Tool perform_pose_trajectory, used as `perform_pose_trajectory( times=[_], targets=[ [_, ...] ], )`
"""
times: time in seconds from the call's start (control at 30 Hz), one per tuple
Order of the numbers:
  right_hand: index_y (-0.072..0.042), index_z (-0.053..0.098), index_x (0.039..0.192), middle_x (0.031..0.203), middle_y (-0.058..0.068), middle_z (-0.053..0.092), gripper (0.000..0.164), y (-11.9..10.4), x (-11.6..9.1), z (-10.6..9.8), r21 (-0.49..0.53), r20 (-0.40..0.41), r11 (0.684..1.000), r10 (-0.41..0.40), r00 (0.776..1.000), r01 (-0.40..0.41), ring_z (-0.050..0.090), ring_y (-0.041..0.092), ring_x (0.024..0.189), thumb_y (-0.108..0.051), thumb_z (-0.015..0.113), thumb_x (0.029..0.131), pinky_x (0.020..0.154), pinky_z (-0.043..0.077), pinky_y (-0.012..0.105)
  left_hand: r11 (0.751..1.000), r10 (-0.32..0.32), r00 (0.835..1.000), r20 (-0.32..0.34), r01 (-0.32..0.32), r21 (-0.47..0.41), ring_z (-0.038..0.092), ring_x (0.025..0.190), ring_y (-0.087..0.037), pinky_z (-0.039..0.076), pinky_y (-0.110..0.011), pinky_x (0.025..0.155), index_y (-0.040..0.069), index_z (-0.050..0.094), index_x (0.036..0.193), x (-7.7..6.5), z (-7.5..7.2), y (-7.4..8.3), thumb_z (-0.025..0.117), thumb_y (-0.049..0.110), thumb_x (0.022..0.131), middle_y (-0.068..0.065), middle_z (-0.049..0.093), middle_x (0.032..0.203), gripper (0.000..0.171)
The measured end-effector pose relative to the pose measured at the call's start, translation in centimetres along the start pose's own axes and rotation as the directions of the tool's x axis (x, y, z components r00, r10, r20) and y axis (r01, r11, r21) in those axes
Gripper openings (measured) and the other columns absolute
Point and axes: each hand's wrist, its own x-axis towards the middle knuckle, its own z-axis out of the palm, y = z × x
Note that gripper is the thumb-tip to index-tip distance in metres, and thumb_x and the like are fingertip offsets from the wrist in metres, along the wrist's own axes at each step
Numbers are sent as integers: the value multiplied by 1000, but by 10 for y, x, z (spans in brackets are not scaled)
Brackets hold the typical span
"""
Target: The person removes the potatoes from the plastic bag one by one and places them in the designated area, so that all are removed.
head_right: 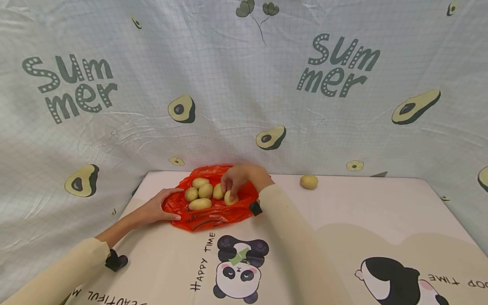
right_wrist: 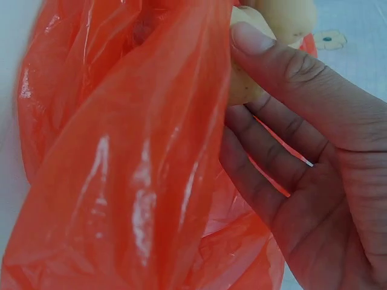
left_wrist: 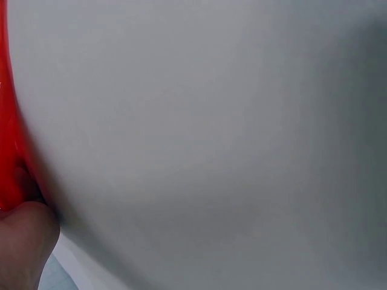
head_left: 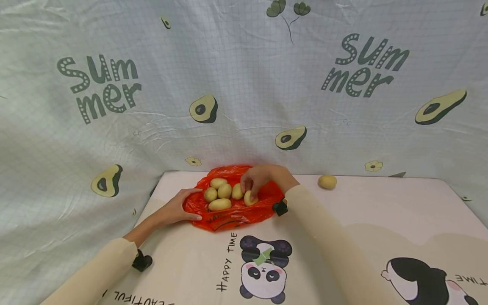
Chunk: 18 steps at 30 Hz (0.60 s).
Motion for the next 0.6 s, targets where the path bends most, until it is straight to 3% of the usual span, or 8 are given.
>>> perform_pose_trajectory(
  times=[0.17, 0.33, 0.6],
  targets=[
    [-21, 77, 113, 102, -6, 70, 26, -7, -3, 0, -37, 40, 999, 25, 999, -23, 61, 14, 97, -19, 82, 87, 87, 53, 26, 1000, 14, 1000, -7, -14, 27, 38, 138, -42, 33, -64, 112, 9, 43, 149, 1, 0, 0, 88, 37, 78, -23, 38, 148, 89],
    [-25, 80, 108, 100, -9, 71, 20, -12, -6, 1, -54, 37, 997, 60, 998, -58, 62, 14, 96, -19, 81, 88, 87, 53, 27, 999, 29, 999, -13, -28, 41, 39, 136, -42, 34, -64, 111, 9, 45, 148, 2, 0, -1, 89, 35, 78, -23, 40, 146, 88],
    [-20, 78, 107, 103, -6, 71, 22, -6, -10, -3, 8, -25, 998, -59, 998, 59, 62, 16, 98, -13, 82, 86, 89, 54, 27, 999, 18, 1000, -11, -18, 42, 39, 137, -41, 34, -64, 111, 9, 45, 149, 1, 0, -1, 88, 38, 78, -23, 40, 146, 88]
  ],
)
